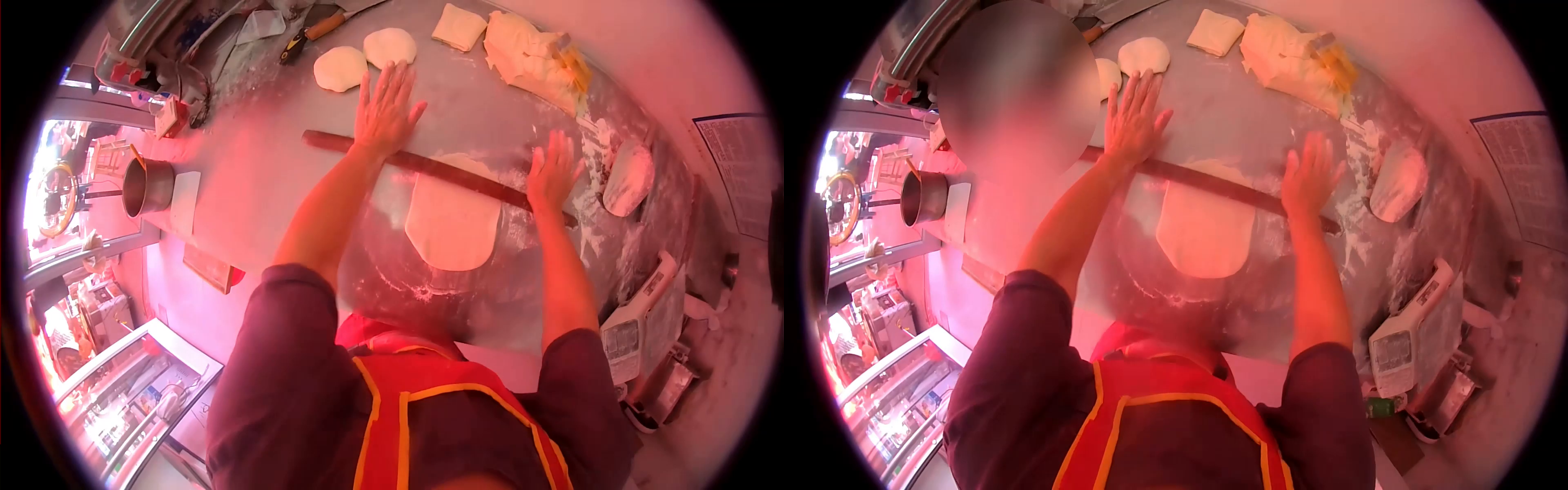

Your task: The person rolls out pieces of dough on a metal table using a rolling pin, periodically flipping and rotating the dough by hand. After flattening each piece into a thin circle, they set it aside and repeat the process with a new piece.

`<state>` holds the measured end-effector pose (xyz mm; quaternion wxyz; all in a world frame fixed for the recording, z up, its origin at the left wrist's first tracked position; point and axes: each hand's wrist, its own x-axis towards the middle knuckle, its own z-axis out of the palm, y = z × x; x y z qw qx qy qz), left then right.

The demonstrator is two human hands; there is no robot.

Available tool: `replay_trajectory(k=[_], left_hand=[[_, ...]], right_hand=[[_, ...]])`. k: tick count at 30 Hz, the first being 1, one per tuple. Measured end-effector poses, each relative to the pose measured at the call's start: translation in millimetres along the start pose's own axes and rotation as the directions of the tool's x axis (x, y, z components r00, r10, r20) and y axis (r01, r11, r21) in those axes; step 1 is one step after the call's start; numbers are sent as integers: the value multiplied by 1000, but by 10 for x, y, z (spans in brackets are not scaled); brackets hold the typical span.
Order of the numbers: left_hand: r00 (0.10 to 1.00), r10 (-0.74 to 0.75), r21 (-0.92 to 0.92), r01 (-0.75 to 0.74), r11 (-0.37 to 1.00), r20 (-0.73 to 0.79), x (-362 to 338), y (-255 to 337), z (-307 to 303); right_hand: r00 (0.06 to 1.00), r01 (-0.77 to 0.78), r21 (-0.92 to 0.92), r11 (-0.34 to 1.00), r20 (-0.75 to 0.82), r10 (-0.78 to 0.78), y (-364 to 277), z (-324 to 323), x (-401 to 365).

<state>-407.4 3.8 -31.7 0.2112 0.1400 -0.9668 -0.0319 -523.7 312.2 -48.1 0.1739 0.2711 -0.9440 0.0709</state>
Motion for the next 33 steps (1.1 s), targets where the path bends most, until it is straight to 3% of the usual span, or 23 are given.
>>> replay_trajectory(k=[2,4,6,8,10,12,15,17,18,19,20,21,22,23,24,26,28,29,31,33], left_hand=[[996,13,-16,-12,1000,90,-426,15,-201],[960,5,-12,-2,1000,280,-1189,2,-416],[961,-11,-205,70,976,276,-1995,20,-678],[973,25,-199,21,980,228,-2415,-8,-751],[977,53,-186,-14,982,208,-2356,-59,-793],[974,59,-173,-20,985,220,-1687,-153,-685],[990,-44,-24,47,999,134,-1634,-6,-560],[975,-45,-26,52,998,216,-2024,34,-712],[957,-130,-179,180,967,258,-2261,58,-823],[875,-143,-245,281,928,463,-2529,8,-735],[986,-75,-309,119,944,151,-2865,54,-764],[999,32,-328,-31,944,-5,-3162,38,-727],[999,47,-228,-52,972,-25,-3200,26,-797],[997,71,-144,-76,987,-35,-3199,46,-823],[993,109,-84,-111,990,-36,-3118,16,-824],[977,102,-252,-53,966,186,-2774,-2,-840],[997,69,-219,-76,973,-37,-2308,125,-875],[993,-100,-254,81,964,-63,-2114,249,-878],[899,-429,-339,379,861,-85,-1961,603,-811],[743,-563,-410,670,619,362,-2055,747,-749]], right_hand=[[995,20,93,995,92,-29,-81,-176,-431],[984,25,206,978,165,-60,-213,-395,-1085],[976,41,288,957,195,-100,-326,-729,-1900],[961,39,323,946,247,-124,-340,-910,-2154],[935,53,308,950,318,-155,-200,-835,-2022],[979,23,257,966,188,-73,-142,-719,-1431],[969,49,156,987,230,-85,-174,-539,-1396],[937,43,95,995,340,-73,-217,-702,-1782],[914,7,128,992,402,-59,-235,-809,-1981],[928,-22,200,980,368,-54,-241,-789,-2276],[925,-69,226,972,378,-22,-246,-793,-2512],[916,13,214,977,389,-97,-232,-949,-2628],[959,163,250,954,189,-213,-100,-793,-2839],[957,191,249,950,168,-237,-52,-791,-2850],[936,159,325,932,252,-247,6,-767,-2739],[897,72,381,922,379,-227,148,-750,-2430],[881,-26,375,927,446,-156,247,-773,-2111],[905,-72,359,931,415,-90,326,-770,-2006],[932,-172,330,928,361,44,548,-740,-1928],[947,-236,340,910,292,136,743,-639,-1897]])
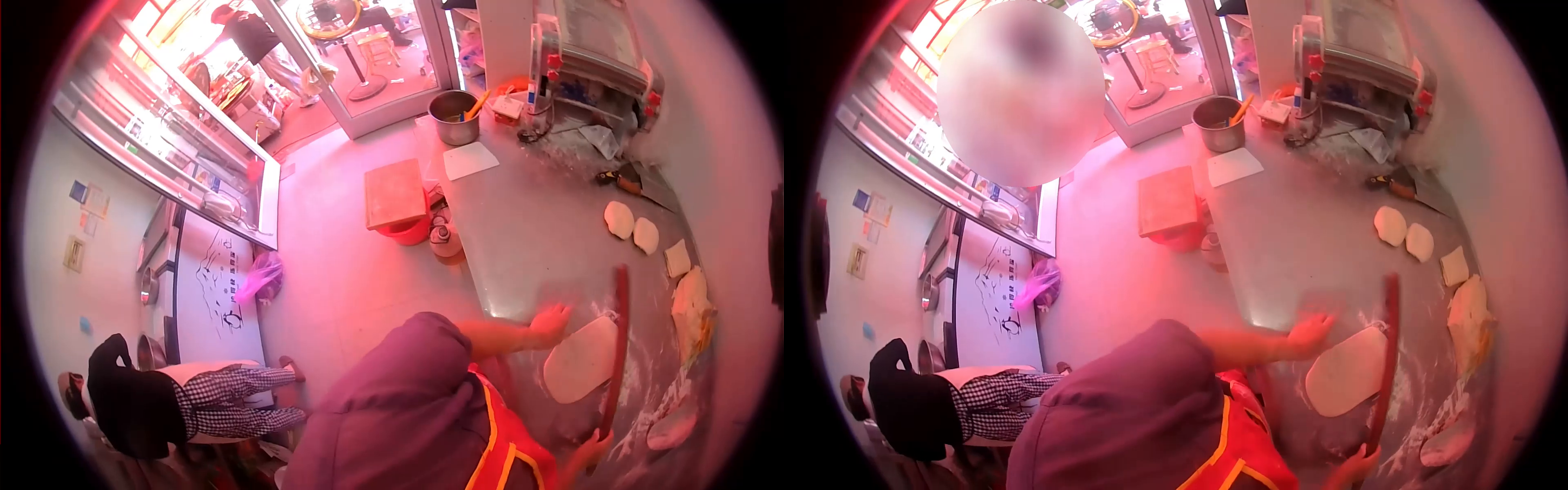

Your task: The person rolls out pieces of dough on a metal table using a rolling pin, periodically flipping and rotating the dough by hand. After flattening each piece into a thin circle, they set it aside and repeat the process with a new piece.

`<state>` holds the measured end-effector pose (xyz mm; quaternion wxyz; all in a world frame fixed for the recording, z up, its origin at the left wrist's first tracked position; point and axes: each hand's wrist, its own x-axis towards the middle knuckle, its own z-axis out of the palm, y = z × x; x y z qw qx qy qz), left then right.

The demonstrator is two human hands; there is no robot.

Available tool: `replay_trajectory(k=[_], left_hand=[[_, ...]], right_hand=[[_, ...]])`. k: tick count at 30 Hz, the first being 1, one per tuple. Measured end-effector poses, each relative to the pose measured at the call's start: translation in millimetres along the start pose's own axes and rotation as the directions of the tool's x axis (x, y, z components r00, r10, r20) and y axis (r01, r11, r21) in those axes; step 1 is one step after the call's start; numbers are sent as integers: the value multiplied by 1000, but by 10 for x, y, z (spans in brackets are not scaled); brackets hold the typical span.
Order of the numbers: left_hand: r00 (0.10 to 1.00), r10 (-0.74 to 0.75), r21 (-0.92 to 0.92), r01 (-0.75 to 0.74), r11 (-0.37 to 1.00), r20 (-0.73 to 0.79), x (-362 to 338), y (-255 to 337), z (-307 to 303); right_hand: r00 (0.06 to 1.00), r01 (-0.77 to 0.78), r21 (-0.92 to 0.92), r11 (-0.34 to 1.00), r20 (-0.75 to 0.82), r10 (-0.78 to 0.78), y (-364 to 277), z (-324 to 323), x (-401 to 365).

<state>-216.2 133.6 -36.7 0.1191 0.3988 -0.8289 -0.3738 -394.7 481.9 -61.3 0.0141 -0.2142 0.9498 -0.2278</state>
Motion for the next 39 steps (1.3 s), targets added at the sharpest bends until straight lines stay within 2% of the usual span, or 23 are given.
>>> replay_trajectory(k=[1,4,5,8,9,10,12,14,16,17,19,22,25,26,27,28,29,31,32,33,35,36,39], left_hand=[[969,-173,-55,185,981,175,-58,-3,78],[941,-232,-39,249,968,246,-56,-75,380],[929,-247,-67,275,959,276,-50,19,327],[892,-212,-56,255,965,400,20,168,249],[874,-191,-37,231,972,446,47,175,242],[930,-117,-28,135,990,347,17,165,330],[988,50,23,-54,998,146,-109,141,578],[941,-173,-322,267,908,293,-312,371,279],[894,-306,-458,433,777,326,-395,383,327],[894,-357,-460,445,769,269,-456,254,655],[885,-401,-455,465,759,236,-479,60,859],[921,-304,-401,382,833,245,-211,-166,404],[955,-163,-345,244,906,247,346,-369,-159],[957,-101,-313,187,931,272,487,-388,-269],[954,-50,-280,136,950,296,587,-399,-317],[946,24,-226,52,973,322,636,-465,-276],[933,98,-176,-38,984,346,681,-530,-233],[917,41,-106,2,994,397,531,-287,-281],[915,9,-69,21,997,404,449,-178,-282],[940,154,47,-177,983,303,365,-183,-195],[874,467,326,-484,812,132,197,-289,-31],[861,483,337,-508,793,162,99,-313,24],[834,503,361,-552,751,227,-81,-284,31]], right_hand=[[998,-31,18,999,-49,32,134,14,50],[984,-42,-49,998,-174,33,736,292,288],[993,-86,-114,990,-91,75,525,148,310],[976,91,-178,980,-180,-124,-227,51,574],[956,232,-119,965,-157,-249,-325,178,783],[918,367,-57,928,-141,-372,-423,339,1006],[928,352,163,922,66,-366,-894,533,1256],[877,438,335,834,47,-479,-996,944,1563],[900,234,322,917,286,-330,-1098,1056,1776],[884,124,287,950,403,-237,-1131,1076,1844],[804,341,187,921,450,-389,-1190,1116,1955],[785,435,134,891,428,-447,-1352,1012,1720],[871,371,195,908,266,-413,-1475,842,1177],[906,224,280,934,293,-305,-1508,756,955],[880,-139,416,899,468,-80,-1590,573,732],[772,-474,506,721,632,65,-1634,496,634],[846,-393,493,776,524,96,-1470,483,586],[948,-218,397,892,304,96,-1092,445,546],[998,-16,228,973,60,2,-983,291,603],[977,150,6,989,-151,-148,-882,157,670],[931,141,-213,967,-303,-203,-582,155,820],[897,128,-319,939,-367,-247,-429,178,895],[982,-95,-216,972,-182,56,-232,229,994]])
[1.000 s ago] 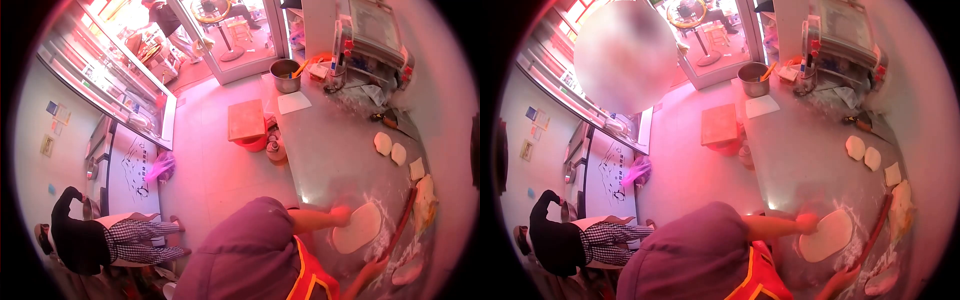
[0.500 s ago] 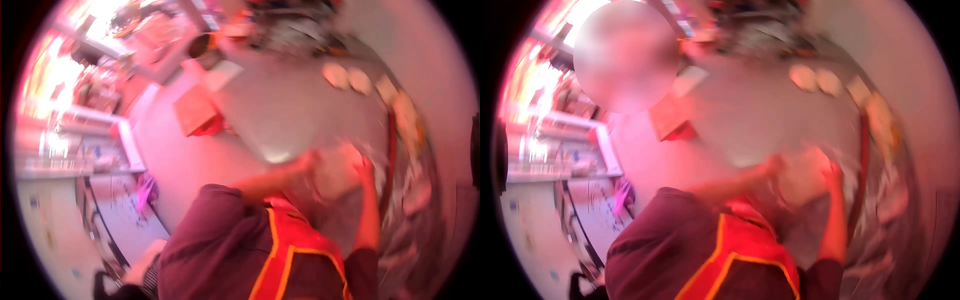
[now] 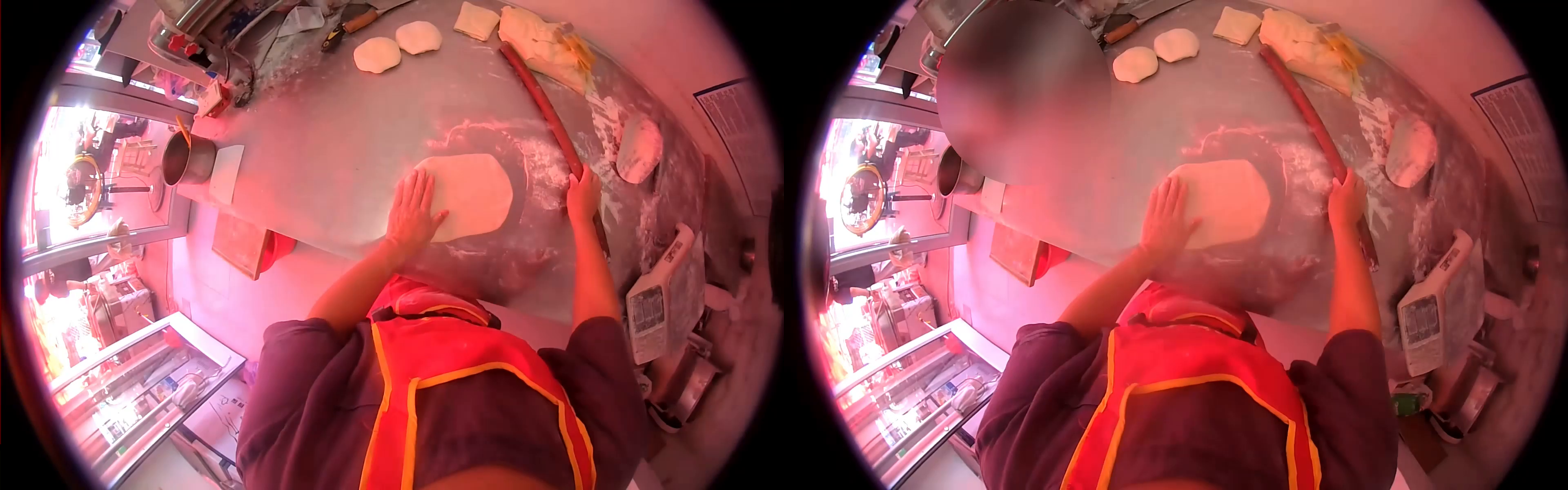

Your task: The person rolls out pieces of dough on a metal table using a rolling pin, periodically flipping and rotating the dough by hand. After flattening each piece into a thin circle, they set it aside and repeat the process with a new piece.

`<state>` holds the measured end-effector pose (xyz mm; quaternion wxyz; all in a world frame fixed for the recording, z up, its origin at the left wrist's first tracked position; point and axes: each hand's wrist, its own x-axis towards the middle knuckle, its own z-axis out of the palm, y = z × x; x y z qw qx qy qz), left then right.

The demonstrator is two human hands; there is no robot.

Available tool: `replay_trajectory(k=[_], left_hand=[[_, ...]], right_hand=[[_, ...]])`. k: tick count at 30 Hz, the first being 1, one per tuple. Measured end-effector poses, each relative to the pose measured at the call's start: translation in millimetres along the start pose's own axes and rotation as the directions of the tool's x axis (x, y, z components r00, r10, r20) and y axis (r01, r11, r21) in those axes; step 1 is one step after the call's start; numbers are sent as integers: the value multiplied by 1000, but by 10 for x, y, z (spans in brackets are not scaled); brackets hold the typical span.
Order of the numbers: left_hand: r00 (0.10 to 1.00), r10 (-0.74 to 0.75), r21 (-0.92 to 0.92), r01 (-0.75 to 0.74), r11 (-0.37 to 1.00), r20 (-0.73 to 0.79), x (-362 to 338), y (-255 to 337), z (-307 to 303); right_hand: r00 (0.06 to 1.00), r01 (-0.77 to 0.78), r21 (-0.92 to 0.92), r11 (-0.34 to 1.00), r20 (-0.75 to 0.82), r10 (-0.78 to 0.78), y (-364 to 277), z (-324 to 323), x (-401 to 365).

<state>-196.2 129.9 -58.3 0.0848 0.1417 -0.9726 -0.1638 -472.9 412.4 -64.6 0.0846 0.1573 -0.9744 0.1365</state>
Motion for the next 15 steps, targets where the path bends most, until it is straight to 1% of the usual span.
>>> replay_trajectory(k=[2,3,5,6,8,10,11,12,13,15], left_hand=[[1000,-8,9,8,1000,30,3,14,-25],[999,-28,-29,29,999,45,-19,6,-31],[995,-70,-107,76,991,64,-11,-94,-58],[996,-90,-76,89,993,-13,-12,-159,-110],[981,-121,-17,120,993,-149,-65,-296,-278],[968,-118,7,122,992,-224,-89,-335,-497],[958,-113,22,123,992,-263,-89,-358,-568],[957,-77,36,91,995,-278,-98,-381,-582],[969,-49,47,62,997,-244,-134,-385,-548],[986,10,64,1,998,-167,-201,-421,-462]], right_hand=[[1000,15,54,998,26,-16,22,13,-85],[999,23,78,997,40,-26,-21,-18,-154],[992,110,182,977,37,-118,-104,-91,-473],[986,151,231,961,36,-163,-151,-142,-676],[943,276,258,926,113,-313,-397,-394,-987],[893,330,309,892,204,-401,-588,-468,-1266],[878,342,344,874,215,-428,-678,-521,-1381],[861,352,381,855,226,-456,-762,-587,-1484],[842,360,418,834,239,-484,-790,-637,-1581],[858,325,362,874,277,-433,-754,-626,-1810]])
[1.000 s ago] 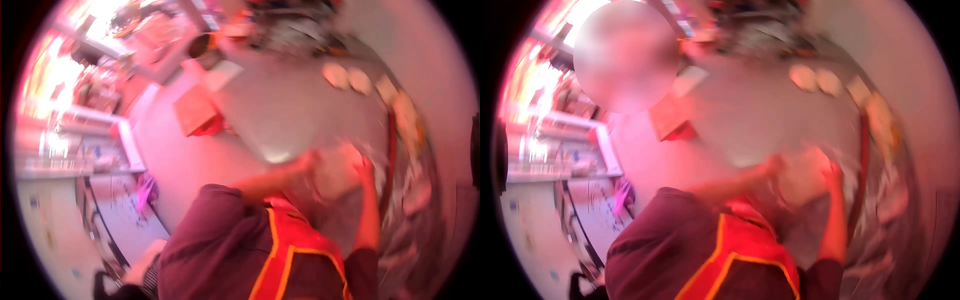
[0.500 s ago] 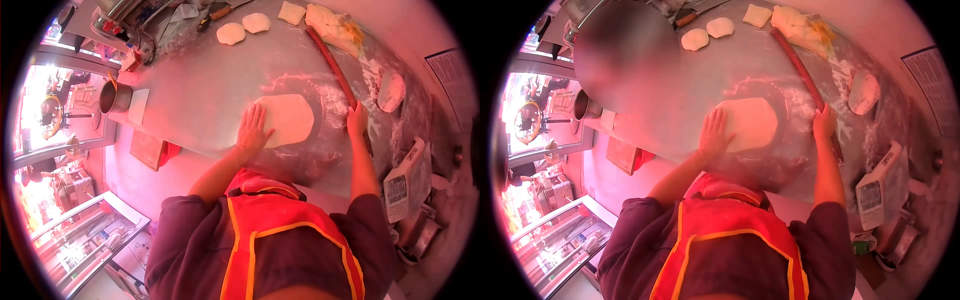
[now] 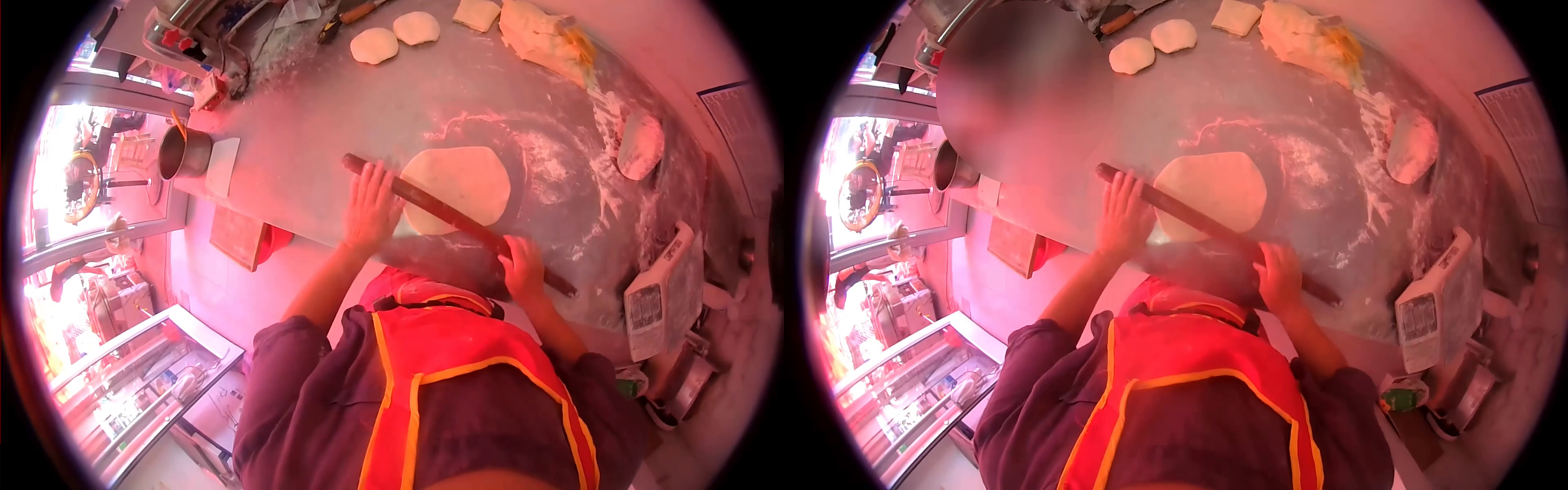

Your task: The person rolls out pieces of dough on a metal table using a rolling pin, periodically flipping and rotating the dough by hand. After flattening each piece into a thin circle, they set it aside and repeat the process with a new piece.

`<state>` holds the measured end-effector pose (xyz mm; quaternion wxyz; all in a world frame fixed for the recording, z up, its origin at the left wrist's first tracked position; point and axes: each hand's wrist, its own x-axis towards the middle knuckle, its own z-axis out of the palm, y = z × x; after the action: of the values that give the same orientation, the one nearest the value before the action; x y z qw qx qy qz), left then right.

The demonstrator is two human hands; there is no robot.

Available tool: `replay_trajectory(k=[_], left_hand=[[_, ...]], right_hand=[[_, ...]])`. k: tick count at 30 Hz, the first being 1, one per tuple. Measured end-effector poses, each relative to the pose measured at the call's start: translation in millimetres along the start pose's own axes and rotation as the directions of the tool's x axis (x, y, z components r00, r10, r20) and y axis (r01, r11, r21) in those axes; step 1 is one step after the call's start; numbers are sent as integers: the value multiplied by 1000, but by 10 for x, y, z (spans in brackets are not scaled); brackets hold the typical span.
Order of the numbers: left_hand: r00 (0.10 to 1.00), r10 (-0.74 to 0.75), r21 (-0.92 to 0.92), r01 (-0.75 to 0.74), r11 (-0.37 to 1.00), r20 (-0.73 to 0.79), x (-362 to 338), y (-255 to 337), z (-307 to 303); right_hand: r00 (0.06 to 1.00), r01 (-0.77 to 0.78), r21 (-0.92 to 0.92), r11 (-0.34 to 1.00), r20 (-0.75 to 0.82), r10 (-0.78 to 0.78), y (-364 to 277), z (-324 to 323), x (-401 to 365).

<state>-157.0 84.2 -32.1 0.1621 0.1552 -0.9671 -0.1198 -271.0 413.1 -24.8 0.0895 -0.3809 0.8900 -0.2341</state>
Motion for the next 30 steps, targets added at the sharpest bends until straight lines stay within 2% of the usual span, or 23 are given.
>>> replay_trajectory(k=[1,3,4,6,7,8,9,12,13,15,16,18,20,21,23,24,26,27,29,30], left_hand=[[999,-6,-36,8,999,54,2,6,44],[987,-13,-107,31,994,158,107,99,172],[985,0,-90,16,996,172,256,110,254],[977,29,-63,-16,998,211,674,155,391],[976,61,-3,-62,998,210,911,175,495],[973,98,57,-112,992,207,1184,195,601],[976,109,37,-117,992,188,1486,271,651],[986,153,-23,-151,988,62,2216,396,956],[987,162,-41,-162,986,12,2303,416,1017],[981,175,-24,-174,984,80,2082,348,902],[976,182,-12,-182,983,117,1863,268,787],[947,147,-29,-145,989,284,1155,2,527],[969,108,-175,-69,982,223,384,-197,231],[975,148,-114,-130,985,164,331,-282,229],[974,223,17,-224,974,49,202,-355,230],[980,184,-34,-182,983,74,377,-296,251],[986,115,-129,-100,987,120,1005,-175,351],[984,132,-71,-124,990,118,944,-176,345],[982,157,47,-162,986,104,818,-130,323],[983,173,12,-174,985,69,738,-146,238]], right_hand=[[999,-35,-23,999,9,35,-13,43,-84],[994,-106,-248,963,-48,97,-46,48,-128],[989,-144,-354,924,-86,122,-35,56,-80],[974,-188,-423,886,-197,113,127,3,177],[961,-214,-456,864,-255,103,251,-41,363],[946,-289,-478,829,-277,170,378,-87,566],[925,-362,-500,787,-299,235,514,-142,763],[861,-486,-483,728,-409,304,891,-305,1246],[873,-459,-475,751,-397,283,886,-308,1229],[898,-396,-453,799,-374,234,775,-258,1142],[915,-366,-375,852,-315,254,654,-141,955],[952,-275,-252,928,-208,225,270,139,373],[978,-193,-176,965,-112,175,-174,240,-186],[985,-171,-142,975,-61,164,-305,248,-340],[990,-139,-200,970,-23,137,-130,206,-231],[992,-126,-229,965,3,130,-67,189,-160],[988,-138,-292,946,-110,111,-100,84,182],[982,-149,-321,935,-163,100,-148,52,263],[994,-57,-195,979,-100,38,-247,121,28],[997,-9,-127,992,-82,-1,-290,164,-36]])
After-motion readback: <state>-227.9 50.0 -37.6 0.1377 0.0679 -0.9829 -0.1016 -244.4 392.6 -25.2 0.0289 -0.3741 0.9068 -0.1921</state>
